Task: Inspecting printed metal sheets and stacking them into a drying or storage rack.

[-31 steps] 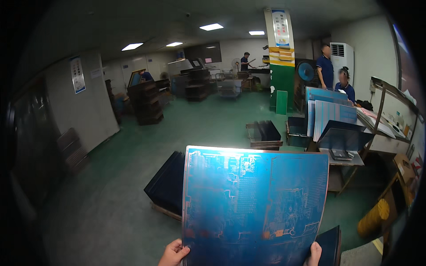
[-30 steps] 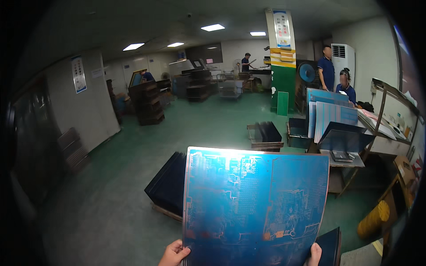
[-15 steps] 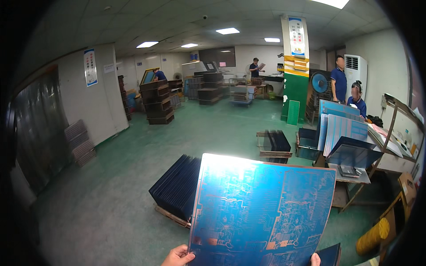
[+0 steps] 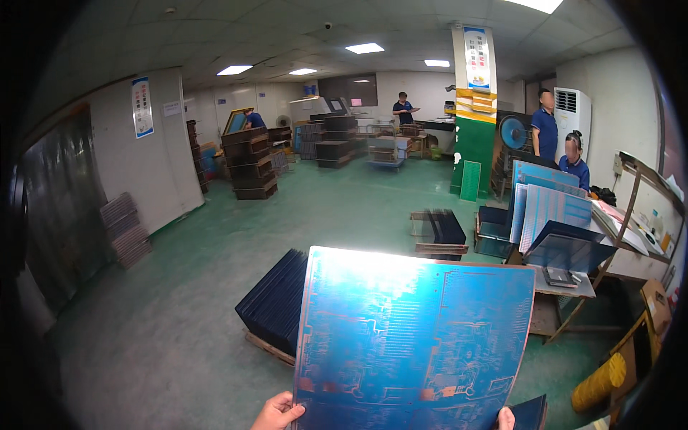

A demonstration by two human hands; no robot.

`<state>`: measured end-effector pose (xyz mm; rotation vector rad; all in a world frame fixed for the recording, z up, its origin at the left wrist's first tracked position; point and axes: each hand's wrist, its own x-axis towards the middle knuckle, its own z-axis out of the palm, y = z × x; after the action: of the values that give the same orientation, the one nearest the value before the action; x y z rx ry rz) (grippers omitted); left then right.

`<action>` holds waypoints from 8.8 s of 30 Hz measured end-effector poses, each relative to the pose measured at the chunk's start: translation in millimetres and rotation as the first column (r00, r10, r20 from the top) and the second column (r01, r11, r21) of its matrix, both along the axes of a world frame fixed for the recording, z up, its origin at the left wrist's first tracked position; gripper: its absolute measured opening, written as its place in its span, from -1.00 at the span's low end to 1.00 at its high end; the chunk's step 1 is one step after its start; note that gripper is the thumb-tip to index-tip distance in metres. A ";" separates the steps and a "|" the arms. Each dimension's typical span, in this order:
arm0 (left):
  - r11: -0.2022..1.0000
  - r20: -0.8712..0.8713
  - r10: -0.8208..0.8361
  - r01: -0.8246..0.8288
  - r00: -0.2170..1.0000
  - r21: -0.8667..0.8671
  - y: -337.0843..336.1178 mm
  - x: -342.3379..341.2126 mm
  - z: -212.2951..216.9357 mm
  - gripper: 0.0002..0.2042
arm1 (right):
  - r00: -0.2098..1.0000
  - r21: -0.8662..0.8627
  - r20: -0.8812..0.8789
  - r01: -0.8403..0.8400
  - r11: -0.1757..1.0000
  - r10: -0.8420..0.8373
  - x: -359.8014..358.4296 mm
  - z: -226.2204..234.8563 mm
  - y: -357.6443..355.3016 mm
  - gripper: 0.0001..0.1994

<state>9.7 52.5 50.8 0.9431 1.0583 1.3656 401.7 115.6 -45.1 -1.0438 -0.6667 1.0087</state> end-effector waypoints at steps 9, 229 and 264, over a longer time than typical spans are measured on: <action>1.000 -0.009 -0.010 0.010 1.000 0.004 0.2 3.0 1.9 -0.85 | 0.999 -0.040 -0.013 -0.040 0.998 0.040 -4.6 0.1 7.7 -0.71; 0.935 -0.096 0.351 -0.354 0.931 -0.009 -31.2 -69.3 -76.4 -0.59 | 0.999 -0.002 0.020 0.026 1.000 -0.026 44.0 -15.0 -174.1 -0.72; 0.980 -0.108 0.191 -0.183 0.976 0.080 -55.6 -63.0 -76.5 -0.67 | 0.958 -0.022 -0.050 0.280 0.960 -0.281 33.1 -48.5 -141.6 -0.85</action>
<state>-53.3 -3.1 -25.8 1.0027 1.2191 1.5255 434.8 -26.0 -93.7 -1.0862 -0.4531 0.7911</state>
